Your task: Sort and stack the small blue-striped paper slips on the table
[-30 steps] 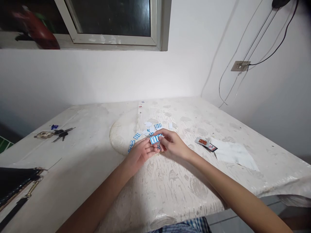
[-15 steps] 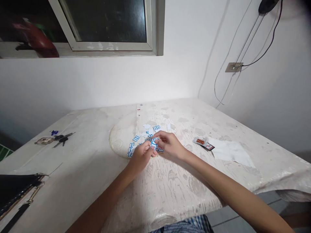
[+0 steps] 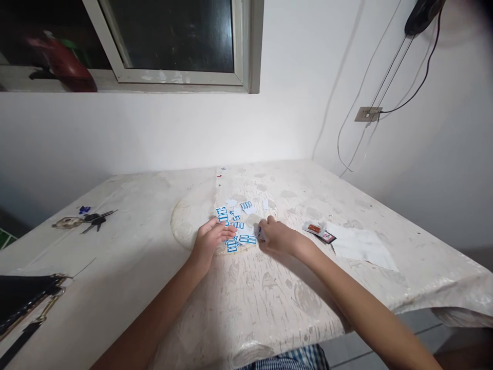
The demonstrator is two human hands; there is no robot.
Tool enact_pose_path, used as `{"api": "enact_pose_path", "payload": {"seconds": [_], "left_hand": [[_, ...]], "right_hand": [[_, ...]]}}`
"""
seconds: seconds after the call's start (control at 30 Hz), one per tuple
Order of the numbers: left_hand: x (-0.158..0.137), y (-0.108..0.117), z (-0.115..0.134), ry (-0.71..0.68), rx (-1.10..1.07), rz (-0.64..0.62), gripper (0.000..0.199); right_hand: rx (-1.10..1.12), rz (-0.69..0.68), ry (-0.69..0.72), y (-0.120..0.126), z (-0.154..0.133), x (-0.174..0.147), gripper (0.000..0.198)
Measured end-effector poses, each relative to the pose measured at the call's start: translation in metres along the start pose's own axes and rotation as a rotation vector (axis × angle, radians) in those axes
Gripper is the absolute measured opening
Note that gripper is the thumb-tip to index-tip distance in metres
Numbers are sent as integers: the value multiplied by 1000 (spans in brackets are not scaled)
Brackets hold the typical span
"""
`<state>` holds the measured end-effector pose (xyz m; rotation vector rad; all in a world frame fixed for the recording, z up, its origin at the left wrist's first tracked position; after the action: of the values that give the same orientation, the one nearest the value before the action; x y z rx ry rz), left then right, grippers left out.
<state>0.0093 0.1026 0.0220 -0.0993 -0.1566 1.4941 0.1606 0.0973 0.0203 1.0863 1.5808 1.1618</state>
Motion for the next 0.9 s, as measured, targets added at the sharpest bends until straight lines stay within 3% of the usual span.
{"api": "enact_pose_path", "payload": {"seconds": [0.17,0.4,0.63,0.73,0.9], "left_hand": [[-2,-2,0,27,-8,17,18],[-1,-5,-6,38,3,-34,20],[-3,-8,-8,38,35,-54,19],[-3,-11,-11,58,67,-78,20],[-9,-27,-17,56,95,-174,30]], "right_hand": [[-31,11,55,-6,-5,2,31],[110,10,99,7,-1,0,20],[246,-12,153,14,0,-2,34],[483,73,253,30,1,-3,32],[1108,175,444,54,-18,-13,17]]}}
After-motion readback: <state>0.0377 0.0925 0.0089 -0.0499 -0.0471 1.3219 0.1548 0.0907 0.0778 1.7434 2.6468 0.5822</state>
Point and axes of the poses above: each hand's wrist, its own x-axis towards the middle knuckle, its own y-axis out of the back of the hand, z = x × y, the point moved 9 cm from there along x, towards the middle knuckle, and after that the axes turned 5 degrees about -y, right-handed, at the moved point
